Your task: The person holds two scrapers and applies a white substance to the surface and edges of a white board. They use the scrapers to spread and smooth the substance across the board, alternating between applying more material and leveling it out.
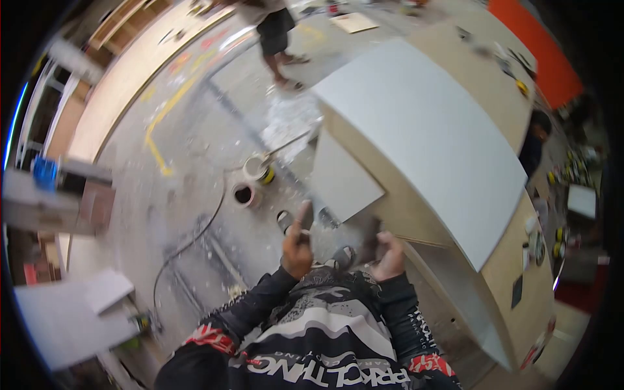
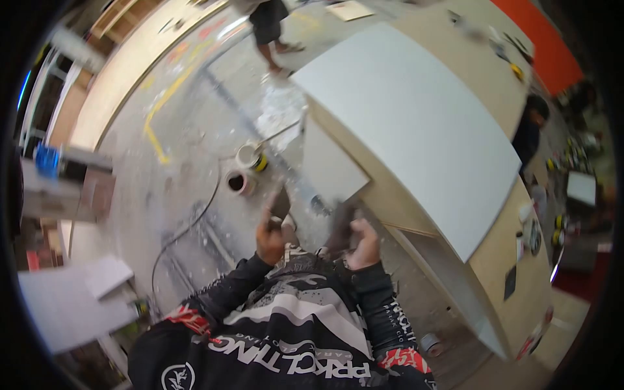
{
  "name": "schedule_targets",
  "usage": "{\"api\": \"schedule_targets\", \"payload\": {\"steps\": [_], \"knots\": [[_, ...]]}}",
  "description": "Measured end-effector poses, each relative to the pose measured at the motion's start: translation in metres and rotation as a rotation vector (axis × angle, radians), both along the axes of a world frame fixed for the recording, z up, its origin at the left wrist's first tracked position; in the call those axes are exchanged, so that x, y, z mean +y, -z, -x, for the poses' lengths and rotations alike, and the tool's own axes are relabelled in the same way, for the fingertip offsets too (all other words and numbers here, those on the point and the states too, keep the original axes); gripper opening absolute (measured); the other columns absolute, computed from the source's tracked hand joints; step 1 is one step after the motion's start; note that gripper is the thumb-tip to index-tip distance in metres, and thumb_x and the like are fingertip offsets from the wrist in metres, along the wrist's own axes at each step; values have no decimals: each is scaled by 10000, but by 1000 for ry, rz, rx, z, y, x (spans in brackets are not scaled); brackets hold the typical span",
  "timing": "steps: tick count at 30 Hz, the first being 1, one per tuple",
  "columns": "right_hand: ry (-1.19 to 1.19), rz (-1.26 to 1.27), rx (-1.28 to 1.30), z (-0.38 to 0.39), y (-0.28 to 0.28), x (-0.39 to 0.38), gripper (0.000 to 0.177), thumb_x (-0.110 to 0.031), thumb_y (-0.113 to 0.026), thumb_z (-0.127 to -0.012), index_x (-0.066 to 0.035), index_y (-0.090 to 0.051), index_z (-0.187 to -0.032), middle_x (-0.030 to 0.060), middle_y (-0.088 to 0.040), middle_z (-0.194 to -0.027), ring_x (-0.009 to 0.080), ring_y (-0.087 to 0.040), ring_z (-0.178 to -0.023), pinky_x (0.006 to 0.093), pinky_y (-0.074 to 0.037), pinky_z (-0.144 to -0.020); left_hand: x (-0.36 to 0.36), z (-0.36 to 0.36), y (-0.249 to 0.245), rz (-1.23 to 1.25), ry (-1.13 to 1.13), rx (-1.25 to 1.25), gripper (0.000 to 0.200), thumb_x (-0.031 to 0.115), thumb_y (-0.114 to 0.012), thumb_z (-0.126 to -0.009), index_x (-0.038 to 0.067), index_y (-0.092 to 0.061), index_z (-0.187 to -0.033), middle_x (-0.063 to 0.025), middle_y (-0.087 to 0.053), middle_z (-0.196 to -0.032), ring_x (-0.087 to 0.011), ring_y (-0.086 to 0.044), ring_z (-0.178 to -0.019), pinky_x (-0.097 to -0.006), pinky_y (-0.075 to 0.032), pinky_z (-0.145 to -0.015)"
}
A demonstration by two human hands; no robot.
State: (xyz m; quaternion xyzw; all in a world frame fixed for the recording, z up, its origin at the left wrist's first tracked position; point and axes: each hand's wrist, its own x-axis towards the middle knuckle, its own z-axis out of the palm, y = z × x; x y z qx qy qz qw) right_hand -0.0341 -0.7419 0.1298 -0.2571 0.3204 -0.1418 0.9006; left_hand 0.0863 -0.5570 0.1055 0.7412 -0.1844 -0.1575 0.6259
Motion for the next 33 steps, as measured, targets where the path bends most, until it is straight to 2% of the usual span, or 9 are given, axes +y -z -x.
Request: {"api": "schedule_targets", "payload": {"steps": [5, 9, 14, 16, 18, 22, 27, 30, 33], "knots": [[-220, -759, -169, -18, 48, 18, 205, -300, -521, -943, -125, -529, -835, -18, -445, -599, 90, -352, -425, 224, -290, -394, 15, -19, -20, 128, 449, -906, 553, 37, -584, -838, 57, -442, -1372, -269, -482, -1354, -427, -453, -1281, -468, -401, -1030], [-750, -138, 352, -64, 0, 93, 237, -321, -470, -994, -104, -559, -957, -29, -439, -593, 75, -437, -484, 243, -358, -461, 41, -66, 49, -215, 220, -23, 490, 129, -558, -895, 139, -468, -1377, -250, -564, -1243, -376, -591, -1107, -392, -499, -876], [-881, -94, 168, -108, 27, 115, 350, -246, -403, -1010, -112, -478, -1324, 61, -559, -1176, 87, -565, -700, 246, -445, -491, 106, -117, 186, -516, -497, 105, 380, 280, -520, -937, 100, -535, -1272, -273, -615, -1064, -458, -578, -994, -460, -480, -830], [-678, 186, 36, -132, 54, 113, 367, -231, -412, -1014, 31, -500, -1255, 93, -531, -1221, 171, -526, -1137, 305, -414, -985, 124, -130, 210, -490, -674, 281, 361, 317, -539, -903, 35, -593, -1122, -278, -624, -1028, -456, -593, -970, -472, -478, -820], [-570, 238, 208, -160, 71, 108, 270, -199, -442, -1003, -30, -532, -1194, 52, -570, -1082, 143, -556, -1035, 293, -455, -910, 143, -144, 228, -511, -567, 569, 389, 350, -514, -904, 42, -602, -1124, -271, -632, -1038, -432, -602, -1003, -453, -484, -831], [-828, 368, 281, -224, 194, 80, 198, -126, -464, -969, -28, -525, -1129, 60, -581, -1092, 162, -548, -995, 321, -447, -892, 172, -171, 272, -621, -515, 460, 371, 351, -514, -904, 47, -615, -1091, -233, -658, -1002, -405, -630, -946, -457, -494, -792], [-1520, 1664, 584, -310, 425, 46, 366, -296, -481, -922, 32, -643, -927, 242, -654, -904, 370, -618, -840, 440, -466, -778, 230, -236, 322, -864, -259, 629, 257, 210, -538, -820, 33, -690, -926, -232, -666, -953, -396, -650, -903, -461, -519, -765], [-1446, 1659, 678, -387, 521, 42, 543, -454, -466, -909, 47, -663, -973, 294, -643, -968, 460, -601, -918, 511, -442, -818, 258, -285, 346, -892, -168, 495, 216, 196, -574, -780, 52, -708, -867, -224, -668, -912, -380, -659, -862, -463, -523, -727], [-938, 857, 845, -456, 615, 28, 685, -571, -646, -797, -100, -535, -1282, 141, -681, -1041, 106, -535, -625, 249, -430, -500, 273, -323, 383, -783, -410, 417, 275, 247, -517, -875, 16, -655, -934, -239, -658, -841, -437, -642, -784, -490, -510, -677]]}}
